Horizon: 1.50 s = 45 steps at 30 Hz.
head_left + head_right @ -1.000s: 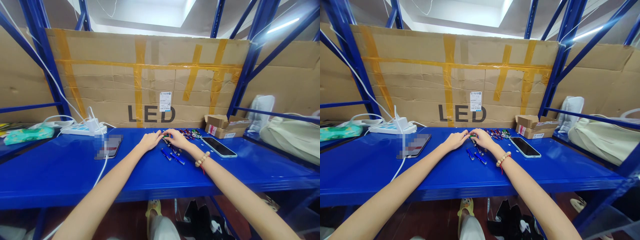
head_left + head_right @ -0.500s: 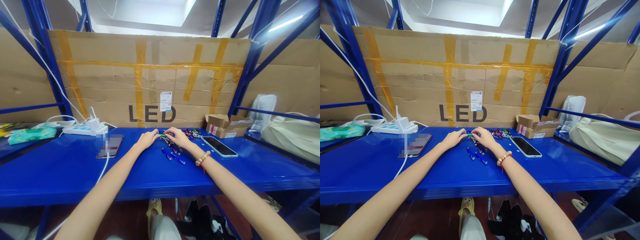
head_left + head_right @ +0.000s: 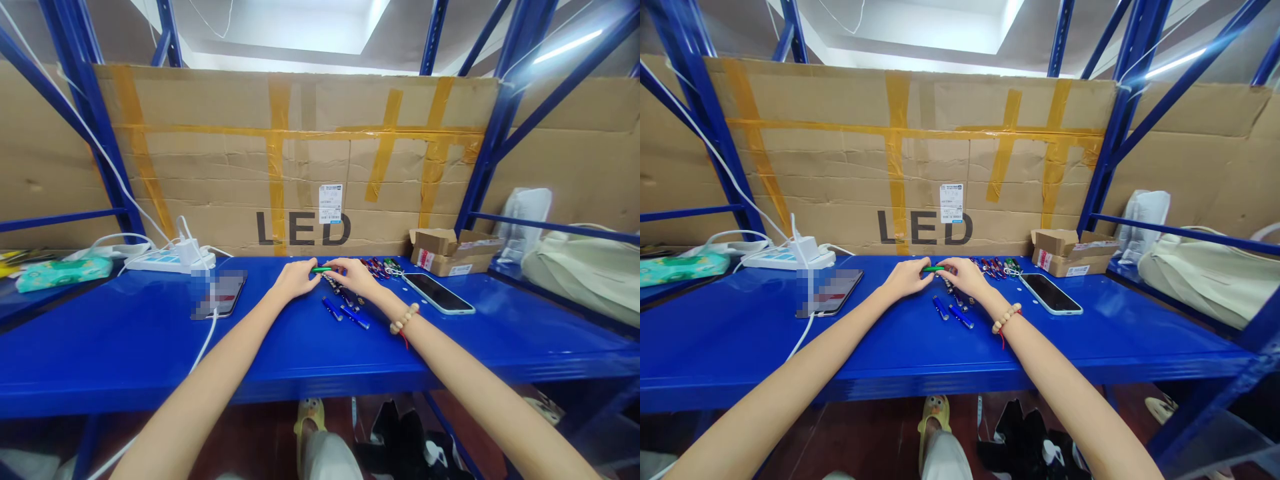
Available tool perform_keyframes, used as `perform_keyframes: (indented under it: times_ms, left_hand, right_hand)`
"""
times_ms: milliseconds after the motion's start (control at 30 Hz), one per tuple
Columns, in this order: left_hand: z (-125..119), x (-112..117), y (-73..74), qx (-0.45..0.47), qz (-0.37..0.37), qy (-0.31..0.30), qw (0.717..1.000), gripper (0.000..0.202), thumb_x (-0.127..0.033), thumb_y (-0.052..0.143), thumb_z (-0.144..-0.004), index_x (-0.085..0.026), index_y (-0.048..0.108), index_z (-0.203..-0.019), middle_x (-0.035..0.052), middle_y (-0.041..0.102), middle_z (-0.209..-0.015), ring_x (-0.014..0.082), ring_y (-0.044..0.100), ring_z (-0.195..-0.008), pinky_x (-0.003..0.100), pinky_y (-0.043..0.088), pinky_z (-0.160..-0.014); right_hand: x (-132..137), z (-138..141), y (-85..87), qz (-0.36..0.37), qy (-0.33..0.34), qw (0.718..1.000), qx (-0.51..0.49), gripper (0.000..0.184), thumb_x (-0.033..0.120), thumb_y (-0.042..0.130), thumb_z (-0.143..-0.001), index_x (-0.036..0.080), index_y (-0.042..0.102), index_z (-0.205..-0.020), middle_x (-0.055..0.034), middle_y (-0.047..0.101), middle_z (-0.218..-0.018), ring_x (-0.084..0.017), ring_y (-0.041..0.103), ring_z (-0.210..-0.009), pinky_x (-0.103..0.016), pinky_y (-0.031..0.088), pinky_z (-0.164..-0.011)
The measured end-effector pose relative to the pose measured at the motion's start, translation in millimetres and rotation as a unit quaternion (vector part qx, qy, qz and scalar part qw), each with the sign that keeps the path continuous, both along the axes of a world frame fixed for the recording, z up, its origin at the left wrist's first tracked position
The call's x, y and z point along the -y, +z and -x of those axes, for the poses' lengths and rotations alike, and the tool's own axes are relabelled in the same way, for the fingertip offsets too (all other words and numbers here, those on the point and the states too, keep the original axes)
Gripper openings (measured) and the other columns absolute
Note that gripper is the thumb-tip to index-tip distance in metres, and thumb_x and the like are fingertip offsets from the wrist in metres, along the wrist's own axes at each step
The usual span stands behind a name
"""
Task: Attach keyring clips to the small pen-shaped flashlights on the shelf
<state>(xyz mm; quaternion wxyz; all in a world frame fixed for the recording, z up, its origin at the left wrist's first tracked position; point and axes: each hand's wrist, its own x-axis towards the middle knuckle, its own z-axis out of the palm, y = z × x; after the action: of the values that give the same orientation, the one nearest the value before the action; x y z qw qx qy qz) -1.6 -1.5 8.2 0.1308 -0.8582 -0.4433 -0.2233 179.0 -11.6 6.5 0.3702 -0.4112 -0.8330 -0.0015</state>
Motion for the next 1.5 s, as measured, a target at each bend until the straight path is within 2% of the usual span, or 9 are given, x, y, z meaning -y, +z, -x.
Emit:
perform_keyframes:
  times_ms: [200, 300, 433, 567, 733, 900, 1100, 1300, 1500]
  left_hand:
    - [-5, 0, -0.9, -0.054, 0.001, 0.023, 0.998, 0.032, -0.034, 0.035, -0.081, -0.018, 0.061, -0.089, 0.0077, 0.066, -0.089, 0.0208, 0.061, -0.083, 0.026, 0.041, -0.064]
    - [-5, 1, 1.0, -0.040, 0.018, 0.052, 0.998, 0.039, -0.036, 0.029, -0.084, -0.018, 0.063, -0.086, 0.0081, 0.067, -0.085, 0.0219, 0.061, -0.079, 0.028, 0.041, -0.063]
    - [-3, 2, 3.5, -0.026, 0.044, 0.107, 0.993, 0.044, -0.038, 0.027, -0.083, -0.016, 0.064, -0.074, 0.0095, 0.067, -0.078, 0.0227, 0.062, -0.075, 0.029, 0.040, -0.061]
    - [-4, 3, 3.6, -0.026, 0.060, 0.134, 0.989, 0.045, -0.041, 0.029, -0.082, -0.015, 0.065, -0.074, 0.0113, 0.066, -0.078, 0.0237, 0.061, -0.077, 0.030, 0.041, -0.063]
    - [-7, 4, 1.8, -0.032, 0.058, 0.111, 0.992, 0.051, -0.042, 0.023, -0.084, -0.014, 0.064, -0.072, 0.0119, 0.066, -0.078, 0.0232, 0.061, -0.078, 0.030, 0.041, -0.064]
    - [-9, 6, -0.6, -0.025, 0.030, 0.061, 0.997, 0.038, -0.036, 0.029, -0.084, -0.016, 0.060, -0.081, 0.0092, 0.066, -0.081, 0.0211, 0.062, -0.077, 0.028, 0.042, -0.064]
    - [-11, 5, -2.1, -0.014, 0.021, 0.079, 0.997, 0.025, -0.027, 0.035, -0.081, -0.015, 0.056, -0.088, 0.0082, 0.066, -0.083, 0.0212, 0.061, -0.080, 0.028, 0.043, -0.064]
    - [-11, 3, -3.2, -0.033, 0.014, 0.096, 0.995, 0.024, -0.021, 0.036, -0.080, -0.016, 0.057, -0.092, 0.0090, 0.064, -0.084, 0.0209, 0.059, -0.081, 0.029, 0.042, -0.067]
    - [-9, -2, -6.5, -0.059, 0.018, 0.033, 0.998, 0.024, -0.011, 0.040, -0.074, -0.019, 0.062, -0.074, 0.0063, 0.063, -0.078, 0.0218, 0.047, -0.092, 0.032, 0.038, -0.079]
  right_hand:
    - [2, 8, -0.1, 0.001, 0.015, 1.000, 0.002, 0.027, 0.035, 0.054, -0.079, 0.018, 0.062, -0.099, -0.0019, 0.065, -0.079, -0.009, 0.052, -0.058, -0.021, 0.039, -0.057]
    - [3, 7, 0.9, 0.015, -0.018, 1.000, 0.015, 0.028, 0.033, 0.055, -0.078, 0.020, 0.061, -0.102, -0.0011, 0.066, -0.082, -0.009, 0.053, -0.059, -0.020, 0.038, -0.055]
    - [6, 2, 2.5, 0.028, -0.083, 0.994, 0.062, 0.020, 0.032, 0.057, -0.075, 0.024, 0.065, -0.091, 0.0006, 0.066, -0.084, -0.011, 0.055, -0.066, -0.021, 0.036, -0.055]
    - [6, -1, 0.8, 0.058, -0.129, 0.985, 0.096, 0.020, 0.036, 0.057, -0.073, 0.026, 0.067, -0.087, 0.0003, 0.065, -0.085, -0.013, 0.057, -0.072, -0.022, 0.037, -0.056]
    - [3, -1, -3.8, 0.091, -0.143, 0.976, 0.140, 0.027, 0.041, 0.055, -0.074, 0.027, 0.067, -0.094, -0.0029, 0.062, -0.087, -0.016, 0.057, -0.079, -0.023, 0.040, -0.063]
    - [2, 0, -4.9, 0.087, -0.145, 0.975, 0.146, 0.024, 0.038, 0.054, -0.075, 0.027, 0.069, -0.092, -0.0043, 0.059, -0.088, -0.017, 0.056, -0.082, -0.025, 0.041, -0.070]
    - [-3, 0, -8.2, 0.075, -0.113, 0.981, 0.136, 0.025, 0.034, 0.056, -0.075, 0.024, 0.068, -0.095, -0.0049, 0.057, -0.084, -0.016, 0.055, -0.079, -0.026, 0.041, -0.072]
    - [-6, -1, -9.5, 0.085, -0.095, 0.985, 0.115, 0.020, 0.030, 0.060, -0.072, 0.024, 0.070, -0.088, -0.0041, 0.057, -0.081, -0.016, 0.054, -0.078, -0.025, 0.042, -0.072]
    - [-6, -1, -10.2, 0.076, -0.089, 0.987, 0.110, 0.017, 0.028, 0.060, -0.072, 0.023, 0.069, -0.086, -0.0033, 0.060, -0.081, -0.015, 0.055, -0.079, -0.024, 0.042, -0.074]
